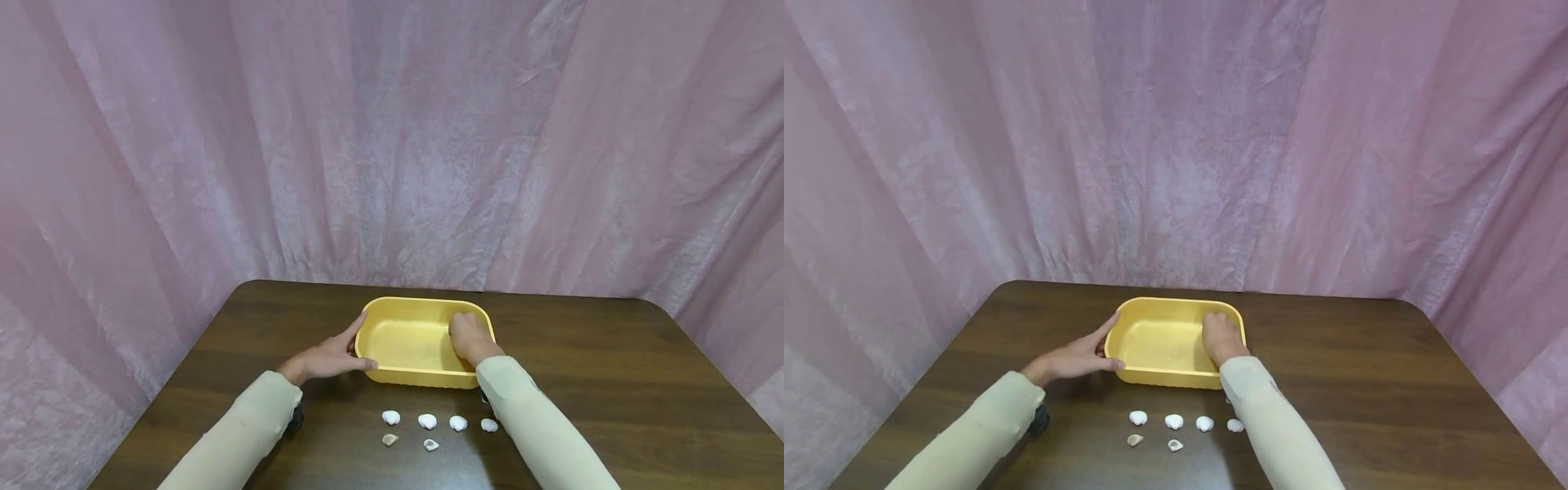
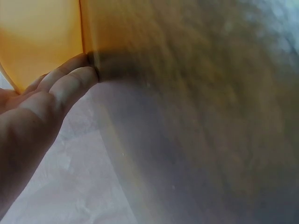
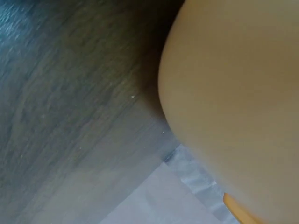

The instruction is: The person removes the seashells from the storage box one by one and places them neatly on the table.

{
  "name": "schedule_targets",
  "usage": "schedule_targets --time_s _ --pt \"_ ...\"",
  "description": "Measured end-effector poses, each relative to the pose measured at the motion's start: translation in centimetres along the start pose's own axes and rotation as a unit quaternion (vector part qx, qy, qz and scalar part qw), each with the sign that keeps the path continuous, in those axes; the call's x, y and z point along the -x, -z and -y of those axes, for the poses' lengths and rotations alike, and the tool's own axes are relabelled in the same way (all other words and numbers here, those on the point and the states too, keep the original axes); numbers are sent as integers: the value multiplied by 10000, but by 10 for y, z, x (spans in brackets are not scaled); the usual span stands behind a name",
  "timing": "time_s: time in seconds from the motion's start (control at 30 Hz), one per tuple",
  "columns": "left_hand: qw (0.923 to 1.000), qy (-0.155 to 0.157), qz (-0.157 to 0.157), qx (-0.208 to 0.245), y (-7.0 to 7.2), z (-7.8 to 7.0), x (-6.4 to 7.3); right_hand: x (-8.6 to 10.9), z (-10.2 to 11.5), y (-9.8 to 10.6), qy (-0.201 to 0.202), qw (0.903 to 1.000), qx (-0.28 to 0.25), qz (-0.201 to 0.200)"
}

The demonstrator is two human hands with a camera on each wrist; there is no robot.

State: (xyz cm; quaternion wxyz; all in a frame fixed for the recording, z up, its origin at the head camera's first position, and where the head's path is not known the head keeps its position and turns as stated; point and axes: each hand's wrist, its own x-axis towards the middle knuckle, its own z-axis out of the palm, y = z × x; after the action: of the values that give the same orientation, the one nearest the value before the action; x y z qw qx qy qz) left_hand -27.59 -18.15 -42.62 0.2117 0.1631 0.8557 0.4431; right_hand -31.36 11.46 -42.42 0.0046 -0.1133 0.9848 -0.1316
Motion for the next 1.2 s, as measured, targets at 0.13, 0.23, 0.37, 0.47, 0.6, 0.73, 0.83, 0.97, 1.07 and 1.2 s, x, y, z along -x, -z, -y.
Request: schedule_targets --time_s 0.13,0.23,0.37,0.47,0.6,0.73,0.83,0.97,1.07,1.2 --pt "10000 -5 1 -5 0 0 1 7 2 1 170 9999 -13 -5" --pt "10000 -20 12 8 -1 0 2 13 5 2 270 9995 -174 33" --pt "10000 -15 4 1 -1 0 2 19 5 1 454 9987 -244 6" --pt "10000 -42 -19 -16 0 -1 0 21 4 2 637 9978 -147 -97" --pt "9999 -41 -53 -78 2 -3 -2 22 3 5 724 9972 -146 -113" --pt "9999 -41 -72 -76 2 -4 -1 24 3 7 731 9971 -196 -27" --pt "10000 -87 -39 -7 1 -5 -1 25 3 8 770 9969 -159 -28" --pt "9999 -122 21 19 -2 -3 -1 28 3 6 761 9970 -160 22" --pt "9999 -112 -7 1 -3 -1 1 29 3 5 760 9969 -179 31" --pt "10000 -42 -31 -16 -3 -1 3 30 4 3 727 9972 -185 17"
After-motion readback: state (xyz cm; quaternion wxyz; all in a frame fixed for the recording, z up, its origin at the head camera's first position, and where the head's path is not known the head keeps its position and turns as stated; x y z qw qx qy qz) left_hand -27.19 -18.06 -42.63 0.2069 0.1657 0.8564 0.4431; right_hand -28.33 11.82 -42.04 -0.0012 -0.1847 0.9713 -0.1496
